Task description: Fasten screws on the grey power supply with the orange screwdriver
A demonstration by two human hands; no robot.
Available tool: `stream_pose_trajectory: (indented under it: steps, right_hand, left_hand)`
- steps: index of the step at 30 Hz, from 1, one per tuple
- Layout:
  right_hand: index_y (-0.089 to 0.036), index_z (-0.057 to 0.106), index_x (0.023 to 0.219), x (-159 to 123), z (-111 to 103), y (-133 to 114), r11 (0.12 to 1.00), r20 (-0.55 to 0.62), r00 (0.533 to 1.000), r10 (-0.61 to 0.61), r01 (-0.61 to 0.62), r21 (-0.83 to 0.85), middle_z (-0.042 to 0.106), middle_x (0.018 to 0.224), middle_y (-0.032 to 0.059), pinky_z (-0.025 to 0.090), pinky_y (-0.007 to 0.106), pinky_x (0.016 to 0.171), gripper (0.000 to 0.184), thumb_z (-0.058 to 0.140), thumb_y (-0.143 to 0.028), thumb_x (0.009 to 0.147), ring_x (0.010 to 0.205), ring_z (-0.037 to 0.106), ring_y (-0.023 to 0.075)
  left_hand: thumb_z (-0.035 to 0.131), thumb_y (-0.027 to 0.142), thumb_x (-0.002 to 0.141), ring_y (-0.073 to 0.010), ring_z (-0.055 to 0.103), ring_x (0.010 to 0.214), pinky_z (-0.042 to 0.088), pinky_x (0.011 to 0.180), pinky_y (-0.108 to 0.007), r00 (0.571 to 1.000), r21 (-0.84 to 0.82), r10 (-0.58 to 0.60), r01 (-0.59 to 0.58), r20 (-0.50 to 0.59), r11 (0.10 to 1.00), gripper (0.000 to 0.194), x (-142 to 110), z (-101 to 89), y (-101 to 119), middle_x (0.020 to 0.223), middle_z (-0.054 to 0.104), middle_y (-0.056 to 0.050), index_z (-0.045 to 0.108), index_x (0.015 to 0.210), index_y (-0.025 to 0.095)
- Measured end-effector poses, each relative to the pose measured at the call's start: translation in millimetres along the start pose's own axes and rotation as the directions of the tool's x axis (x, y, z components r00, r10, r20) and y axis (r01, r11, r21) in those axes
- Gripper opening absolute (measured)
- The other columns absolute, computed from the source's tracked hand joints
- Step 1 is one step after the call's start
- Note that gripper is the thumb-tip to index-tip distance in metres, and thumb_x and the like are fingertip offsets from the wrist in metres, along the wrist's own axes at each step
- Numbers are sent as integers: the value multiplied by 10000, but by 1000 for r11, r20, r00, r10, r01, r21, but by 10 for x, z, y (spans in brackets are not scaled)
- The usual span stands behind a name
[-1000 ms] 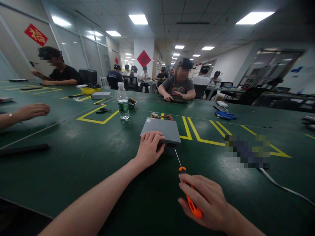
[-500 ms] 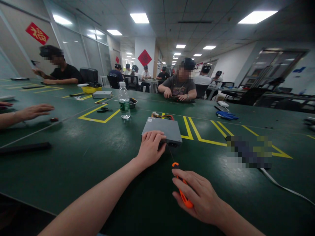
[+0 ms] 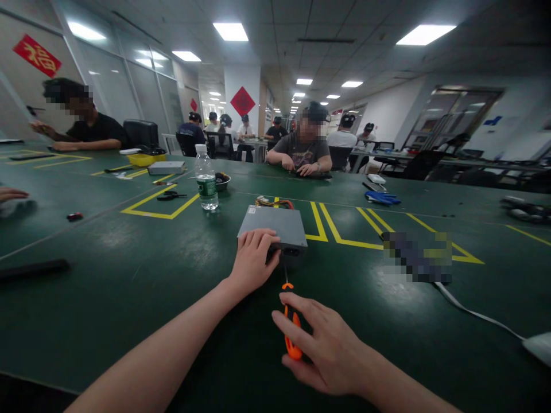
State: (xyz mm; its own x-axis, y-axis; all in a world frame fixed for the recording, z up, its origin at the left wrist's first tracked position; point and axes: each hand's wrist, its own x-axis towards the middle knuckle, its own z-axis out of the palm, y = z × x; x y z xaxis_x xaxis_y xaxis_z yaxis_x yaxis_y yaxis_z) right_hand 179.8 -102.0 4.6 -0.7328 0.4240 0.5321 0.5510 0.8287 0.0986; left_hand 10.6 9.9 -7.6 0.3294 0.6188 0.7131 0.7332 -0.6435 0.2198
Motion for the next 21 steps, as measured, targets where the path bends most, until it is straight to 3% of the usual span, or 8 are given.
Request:
stream_pose_trajectory:
  steps: [5,11,15,21]
  right_hand:
    - [-94,533,1043,3,41,-6,999,-110,993,-41,44,19,640,1023,189,518,346,686,336,459,-383,887,822,637,218]
    - [-92,471,1084,-5,24,-3,991,-109,993,53,-39,127,617,1064,200,509,324,780,449,404,-491,890,978,606,218]
    - [-136,507,1110,44,-45,-22,997,-76,997,-18,23,67,616,1068,188,514,346,737,316,350,-334,919,958,608,223]
    - [-113,507,1011,11,16,-9,995,-184,980,-70,81,52,647,1029,174,508,311,713,195,501,-251,872,770,636,164]
  left_hand:
    - [538,212,811,-209,486,1047,310,906,-388,1000,17,20,-20,-4,1000,187,-5,-6,7,1108,573,-47,514,996,211]
    - [532,207,806,-237,459,1074,303,930,-411,997,59,69,-67,-34,996,224,-31,27,2,1121,548,-74,511,1029,200]
    - [528,205,805,-232,463,1026,343,882,-388,996,44,69,-66,-51,997,228,-36,35,-2,1082,536,-79,516,1032,188]
    - [546,201,794,-221,460,1001,346,865,-376,998,27,40,-38,-52,999,219,-37,47,-2,1062,525,-71,525,1011,185]
